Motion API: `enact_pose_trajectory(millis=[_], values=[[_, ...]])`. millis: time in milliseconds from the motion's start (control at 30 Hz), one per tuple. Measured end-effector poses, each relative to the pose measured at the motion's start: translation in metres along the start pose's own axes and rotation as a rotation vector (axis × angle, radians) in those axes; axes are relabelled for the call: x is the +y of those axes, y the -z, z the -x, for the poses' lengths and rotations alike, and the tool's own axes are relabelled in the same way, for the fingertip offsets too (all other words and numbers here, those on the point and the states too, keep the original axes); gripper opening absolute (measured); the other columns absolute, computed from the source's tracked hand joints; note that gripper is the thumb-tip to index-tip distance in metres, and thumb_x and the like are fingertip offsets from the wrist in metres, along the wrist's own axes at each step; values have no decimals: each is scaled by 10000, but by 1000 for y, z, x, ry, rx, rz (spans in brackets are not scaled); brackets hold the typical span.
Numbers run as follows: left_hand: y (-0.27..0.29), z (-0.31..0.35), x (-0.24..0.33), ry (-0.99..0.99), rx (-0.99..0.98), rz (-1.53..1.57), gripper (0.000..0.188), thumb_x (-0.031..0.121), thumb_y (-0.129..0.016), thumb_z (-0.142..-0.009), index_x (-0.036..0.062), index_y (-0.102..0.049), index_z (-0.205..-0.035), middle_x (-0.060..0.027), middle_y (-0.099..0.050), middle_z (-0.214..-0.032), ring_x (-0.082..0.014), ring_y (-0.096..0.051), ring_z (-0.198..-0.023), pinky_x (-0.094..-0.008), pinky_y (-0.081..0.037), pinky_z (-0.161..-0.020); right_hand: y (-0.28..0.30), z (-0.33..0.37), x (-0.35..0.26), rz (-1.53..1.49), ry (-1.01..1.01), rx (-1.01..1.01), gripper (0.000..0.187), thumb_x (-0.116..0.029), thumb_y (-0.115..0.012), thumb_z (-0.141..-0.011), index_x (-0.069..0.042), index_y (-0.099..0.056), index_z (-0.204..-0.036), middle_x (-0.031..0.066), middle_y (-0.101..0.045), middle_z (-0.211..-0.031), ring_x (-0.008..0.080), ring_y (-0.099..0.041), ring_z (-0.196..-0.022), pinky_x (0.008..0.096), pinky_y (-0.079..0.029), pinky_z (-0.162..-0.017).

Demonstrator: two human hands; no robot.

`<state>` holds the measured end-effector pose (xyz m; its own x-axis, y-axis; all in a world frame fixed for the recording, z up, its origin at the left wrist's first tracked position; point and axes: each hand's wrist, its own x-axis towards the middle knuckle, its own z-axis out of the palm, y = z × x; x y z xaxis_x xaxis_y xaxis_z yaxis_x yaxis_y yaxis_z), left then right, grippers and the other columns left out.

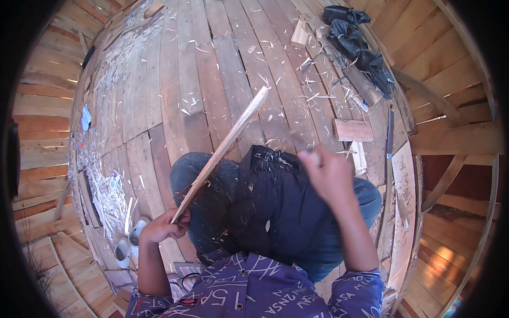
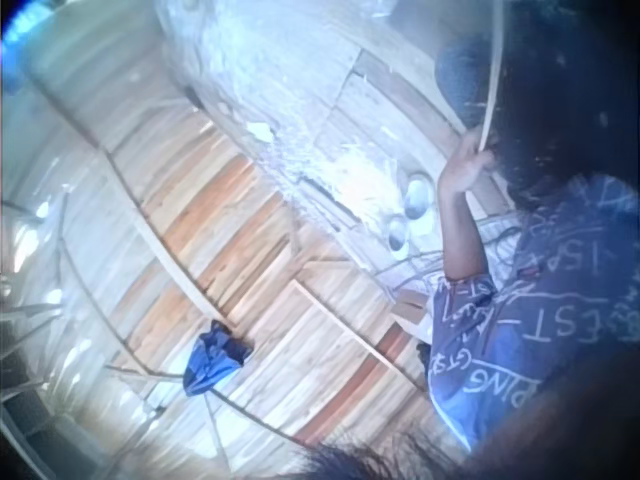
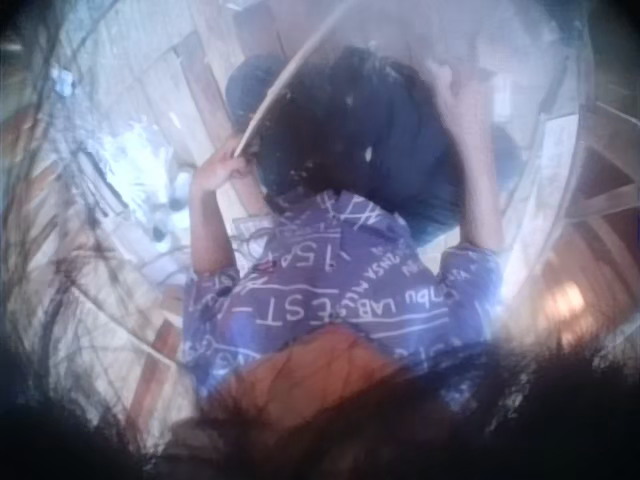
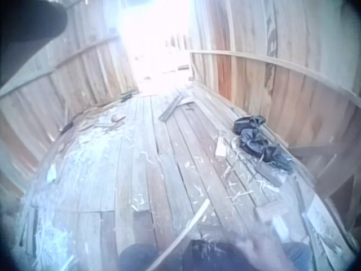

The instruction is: The person carves a piece of wood with a knife while sitting on a wooden floor, shaving off thin layers to shape the material.

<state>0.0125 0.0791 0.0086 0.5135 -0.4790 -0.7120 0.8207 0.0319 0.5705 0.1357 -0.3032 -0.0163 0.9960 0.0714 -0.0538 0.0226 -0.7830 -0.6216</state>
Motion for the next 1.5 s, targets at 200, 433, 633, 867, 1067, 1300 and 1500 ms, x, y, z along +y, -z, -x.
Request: enact_pose_trajectory(millis=[200,433,633,867,1067,1300,1500], values=[[-16,0,2,55,86,32,255,-4,-507,-670,97,-361,-853,48,-290,-639,-43,-277,-488,-224,-182,-424,-37,24,-80,-11,443,-100,386,-448,-643,-856,-82,-555,-769,84,-594,-605,283,-630,-546,396,-488,-482],[-18,-7,3,52,74,37,261,31,-507,-682,92,-372,-897,46,-299,-631,-46,-276,-483,-224,-176,-414,-52,-47,-19,280,524,116,410,-485,-581,-864,-101,-592,-722,112,-615,-618,282,-646,-591,420,-498,-524],[-11,-1,-14,-14,-29,36,276,9,-500,-696,96,-374,-925,40,-307,-635,-42,-271,-484,-207,-180,-415,53,-100,152,304,-376,468,572,-483,-470,-948,56,-658,-917,301,-642,-854,444,-637,-833,479,-484,-722],[-4,-7,-9,54,-96,93,250,-4,-495,-722,99,-363,-908,46,-306,-625,-47,-289,-480,-219,-178,-413,7,-14,54,-48,-127,109,438,-399,-595,-906,30,-635,-830,241,-603,-680,377,-648,-682,435,-485,-609],[-18,-3,-10,-14,37,-53,255,12,-512,-704,89,-367,-900,46,-304,-612,-54,-297,-474,-224,-194,-411,-36,10,-83,16,475,-154,434,-454,-615,-876,-35,-575,-771,163,-624,-657,324,-646,-590,428,-512,-538],[-13,-6,-27,-60,35,-64,258,-8,-507,-710,69,-416,-939,23,-358,-650,-76,-333,-515,-238,-243,-437,34,-118,65,341,-137,154,530,-441,-471,-950,41,-676,-863,303,-621,-782,421,-646,-815,509,-489,-686],[-2,-3,-27,-42,-40,85,230,34,-518,-734,88,-399,-922,48,-342,-658,-44,-315,-522,-213,-202,-438,30,-37,57,-57,-238,151,483,-414,-590,-900,55,-629,-789,284,-590,-685,426,-616,-673,464,-462,-608]])
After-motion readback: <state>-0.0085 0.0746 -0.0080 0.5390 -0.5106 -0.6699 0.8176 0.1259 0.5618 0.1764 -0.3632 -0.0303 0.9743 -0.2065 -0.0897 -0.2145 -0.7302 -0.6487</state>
